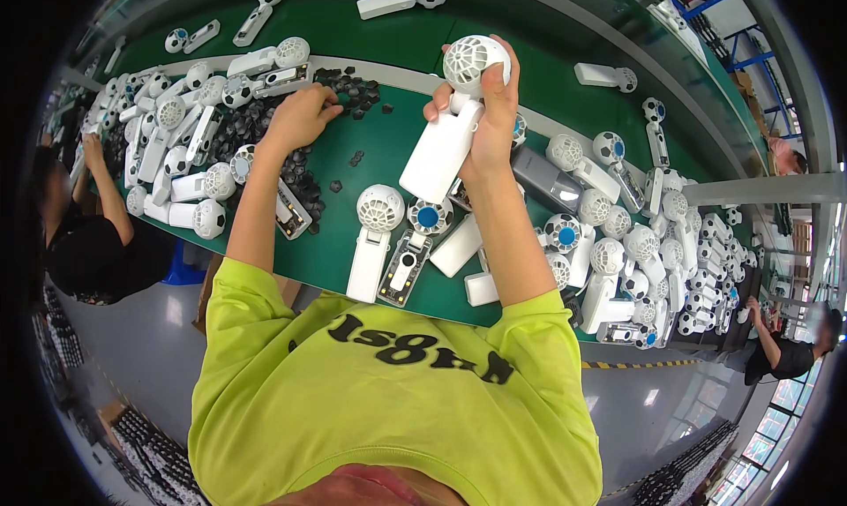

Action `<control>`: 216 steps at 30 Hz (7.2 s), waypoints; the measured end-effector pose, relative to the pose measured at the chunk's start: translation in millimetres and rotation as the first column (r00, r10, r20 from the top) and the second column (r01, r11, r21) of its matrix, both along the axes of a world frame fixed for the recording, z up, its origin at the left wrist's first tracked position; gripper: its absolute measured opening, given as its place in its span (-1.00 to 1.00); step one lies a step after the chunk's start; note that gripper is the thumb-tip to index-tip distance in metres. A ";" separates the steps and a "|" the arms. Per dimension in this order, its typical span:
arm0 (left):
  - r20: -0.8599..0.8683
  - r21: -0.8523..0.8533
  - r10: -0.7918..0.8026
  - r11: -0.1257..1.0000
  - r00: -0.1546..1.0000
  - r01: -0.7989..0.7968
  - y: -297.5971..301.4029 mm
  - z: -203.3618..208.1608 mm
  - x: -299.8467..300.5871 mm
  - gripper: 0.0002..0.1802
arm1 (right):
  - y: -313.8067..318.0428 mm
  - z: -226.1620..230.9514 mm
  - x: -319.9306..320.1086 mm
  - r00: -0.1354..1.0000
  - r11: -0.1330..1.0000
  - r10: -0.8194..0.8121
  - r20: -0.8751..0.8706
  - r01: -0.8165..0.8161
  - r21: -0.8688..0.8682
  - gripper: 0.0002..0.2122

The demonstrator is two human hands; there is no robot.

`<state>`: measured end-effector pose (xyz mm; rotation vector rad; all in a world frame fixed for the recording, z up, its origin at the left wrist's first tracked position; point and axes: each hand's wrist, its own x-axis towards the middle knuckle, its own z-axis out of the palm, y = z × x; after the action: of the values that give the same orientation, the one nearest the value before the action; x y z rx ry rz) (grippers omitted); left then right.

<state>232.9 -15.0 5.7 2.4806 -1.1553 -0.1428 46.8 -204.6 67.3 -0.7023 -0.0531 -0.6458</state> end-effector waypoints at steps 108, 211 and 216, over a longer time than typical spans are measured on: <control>0.079 -0.033 -0.041 0.998 0.996 0.044 -44.0 -29.1 -5.1 -0.79 | -27.9 -15.7 -33.7 0.985 0.994 0.100 0.143 -0.093 -0.051 -0.80; 0.239 -0.054 0.026 0.998 0.971 -0.013 -38.5 -31.0 7.1 -0.75 | -205.0 -47.3 83.2 0.256 -0.140 -0.967 -0.011 -0.564 -0.814 -0.44; 0.336 -0.076 0.000 0.997 0.942 0.027 -31.8 -24.2 -1.0 -0.80 | -247.8 -58.3 112.5 0.322 -0.132 -0.940 -0.108 -0.639 -0.758 -0.40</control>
<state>231.9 -46.8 -18.5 2.4888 -1.2820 0.3312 159.3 -452.4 8.9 -2.8985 0.9797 -0.2859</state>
